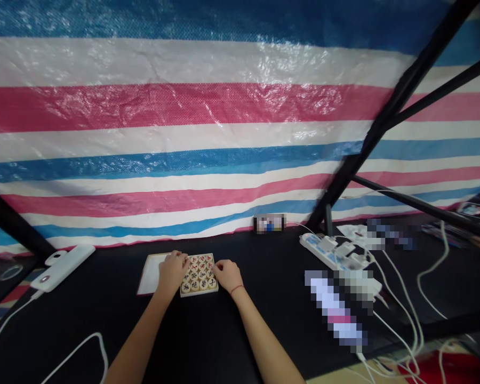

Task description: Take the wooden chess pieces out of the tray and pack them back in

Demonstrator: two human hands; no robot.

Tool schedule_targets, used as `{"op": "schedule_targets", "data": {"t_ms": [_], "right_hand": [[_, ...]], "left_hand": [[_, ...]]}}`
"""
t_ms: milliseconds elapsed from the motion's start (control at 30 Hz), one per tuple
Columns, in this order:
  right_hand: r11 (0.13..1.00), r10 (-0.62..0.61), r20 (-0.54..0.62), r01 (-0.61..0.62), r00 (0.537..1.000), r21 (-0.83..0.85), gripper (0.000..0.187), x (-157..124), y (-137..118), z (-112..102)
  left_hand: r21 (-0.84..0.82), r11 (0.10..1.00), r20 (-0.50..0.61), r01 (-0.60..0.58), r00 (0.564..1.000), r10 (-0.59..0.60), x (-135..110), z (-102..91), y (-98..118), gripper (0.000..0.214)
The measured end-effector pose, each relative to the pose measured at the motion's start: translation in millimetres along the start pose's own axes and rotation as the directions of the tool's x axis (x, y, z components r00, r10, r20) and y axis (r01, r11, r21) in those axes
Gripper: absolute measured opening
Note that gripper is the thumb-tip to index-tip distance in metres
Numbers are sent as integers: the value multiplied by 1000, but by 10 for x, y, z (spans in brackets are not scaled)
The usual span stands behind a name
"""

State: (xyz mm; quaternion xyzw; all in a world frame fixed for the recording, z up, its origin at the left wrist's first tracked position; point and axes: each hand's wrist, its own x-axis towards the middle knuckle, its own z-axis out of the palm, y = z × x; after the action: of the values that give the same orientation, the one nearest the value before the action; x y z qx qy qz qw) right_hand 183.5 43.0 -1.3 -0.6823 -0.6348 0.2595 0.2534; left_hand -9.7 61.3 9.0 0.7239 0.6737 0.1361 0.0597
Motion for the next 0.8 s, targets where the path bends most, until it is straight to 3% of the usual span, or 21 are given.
{"op": "schedule_targets", "data": {"t_ms": [267, 367, 433, 500, 567, 667, 733, 800], "right_hand": [[999, -3, -6, 4, 1000, 41, 19, -14, 32, 14], [998, -7, -45, 10, 999, 67, 20, -28, 33, -11], [988, -92, -135, 107, 987, 109, 26, -57, -13, -44], [935, -283, -216, 319, 935, 155, 38, -100, -101, -70], [835, -471, -239, 516, 849, 188, 41, -142, -205, -73], [757, -568, -250, 617, 784, 217, 32, -158, -292, -33], [769, -547, -273, 604, 791, 210, 29, -110, -248, 2], [834, -455, -329, 526, 827, 168, 27, -9, -114, 18]], "left_hand": [[38, 998, 28, 48, 998, -49, -55, -138, 190, 22], [-57, 996, 8, 62, 998, -62, -54, -149, 187, 18], [-237, 970, -24, 51, 998, -58, -56, -130, 184, 14], [-489, 872, -35, 23, 998, -46, -64, -88, 202, 14], [-707, 707, -7, 12, 1000, -24, -78, -37, 240, 21], [-848, 529, 53, 43, 999, 3, -96, -2, 283, 28], [-832, 553, 72, 47, 997, 23, -97, -32, 257, 31], [-680, 733, 64, 32, 998, 16, -86, -94, 176, 33]]}}
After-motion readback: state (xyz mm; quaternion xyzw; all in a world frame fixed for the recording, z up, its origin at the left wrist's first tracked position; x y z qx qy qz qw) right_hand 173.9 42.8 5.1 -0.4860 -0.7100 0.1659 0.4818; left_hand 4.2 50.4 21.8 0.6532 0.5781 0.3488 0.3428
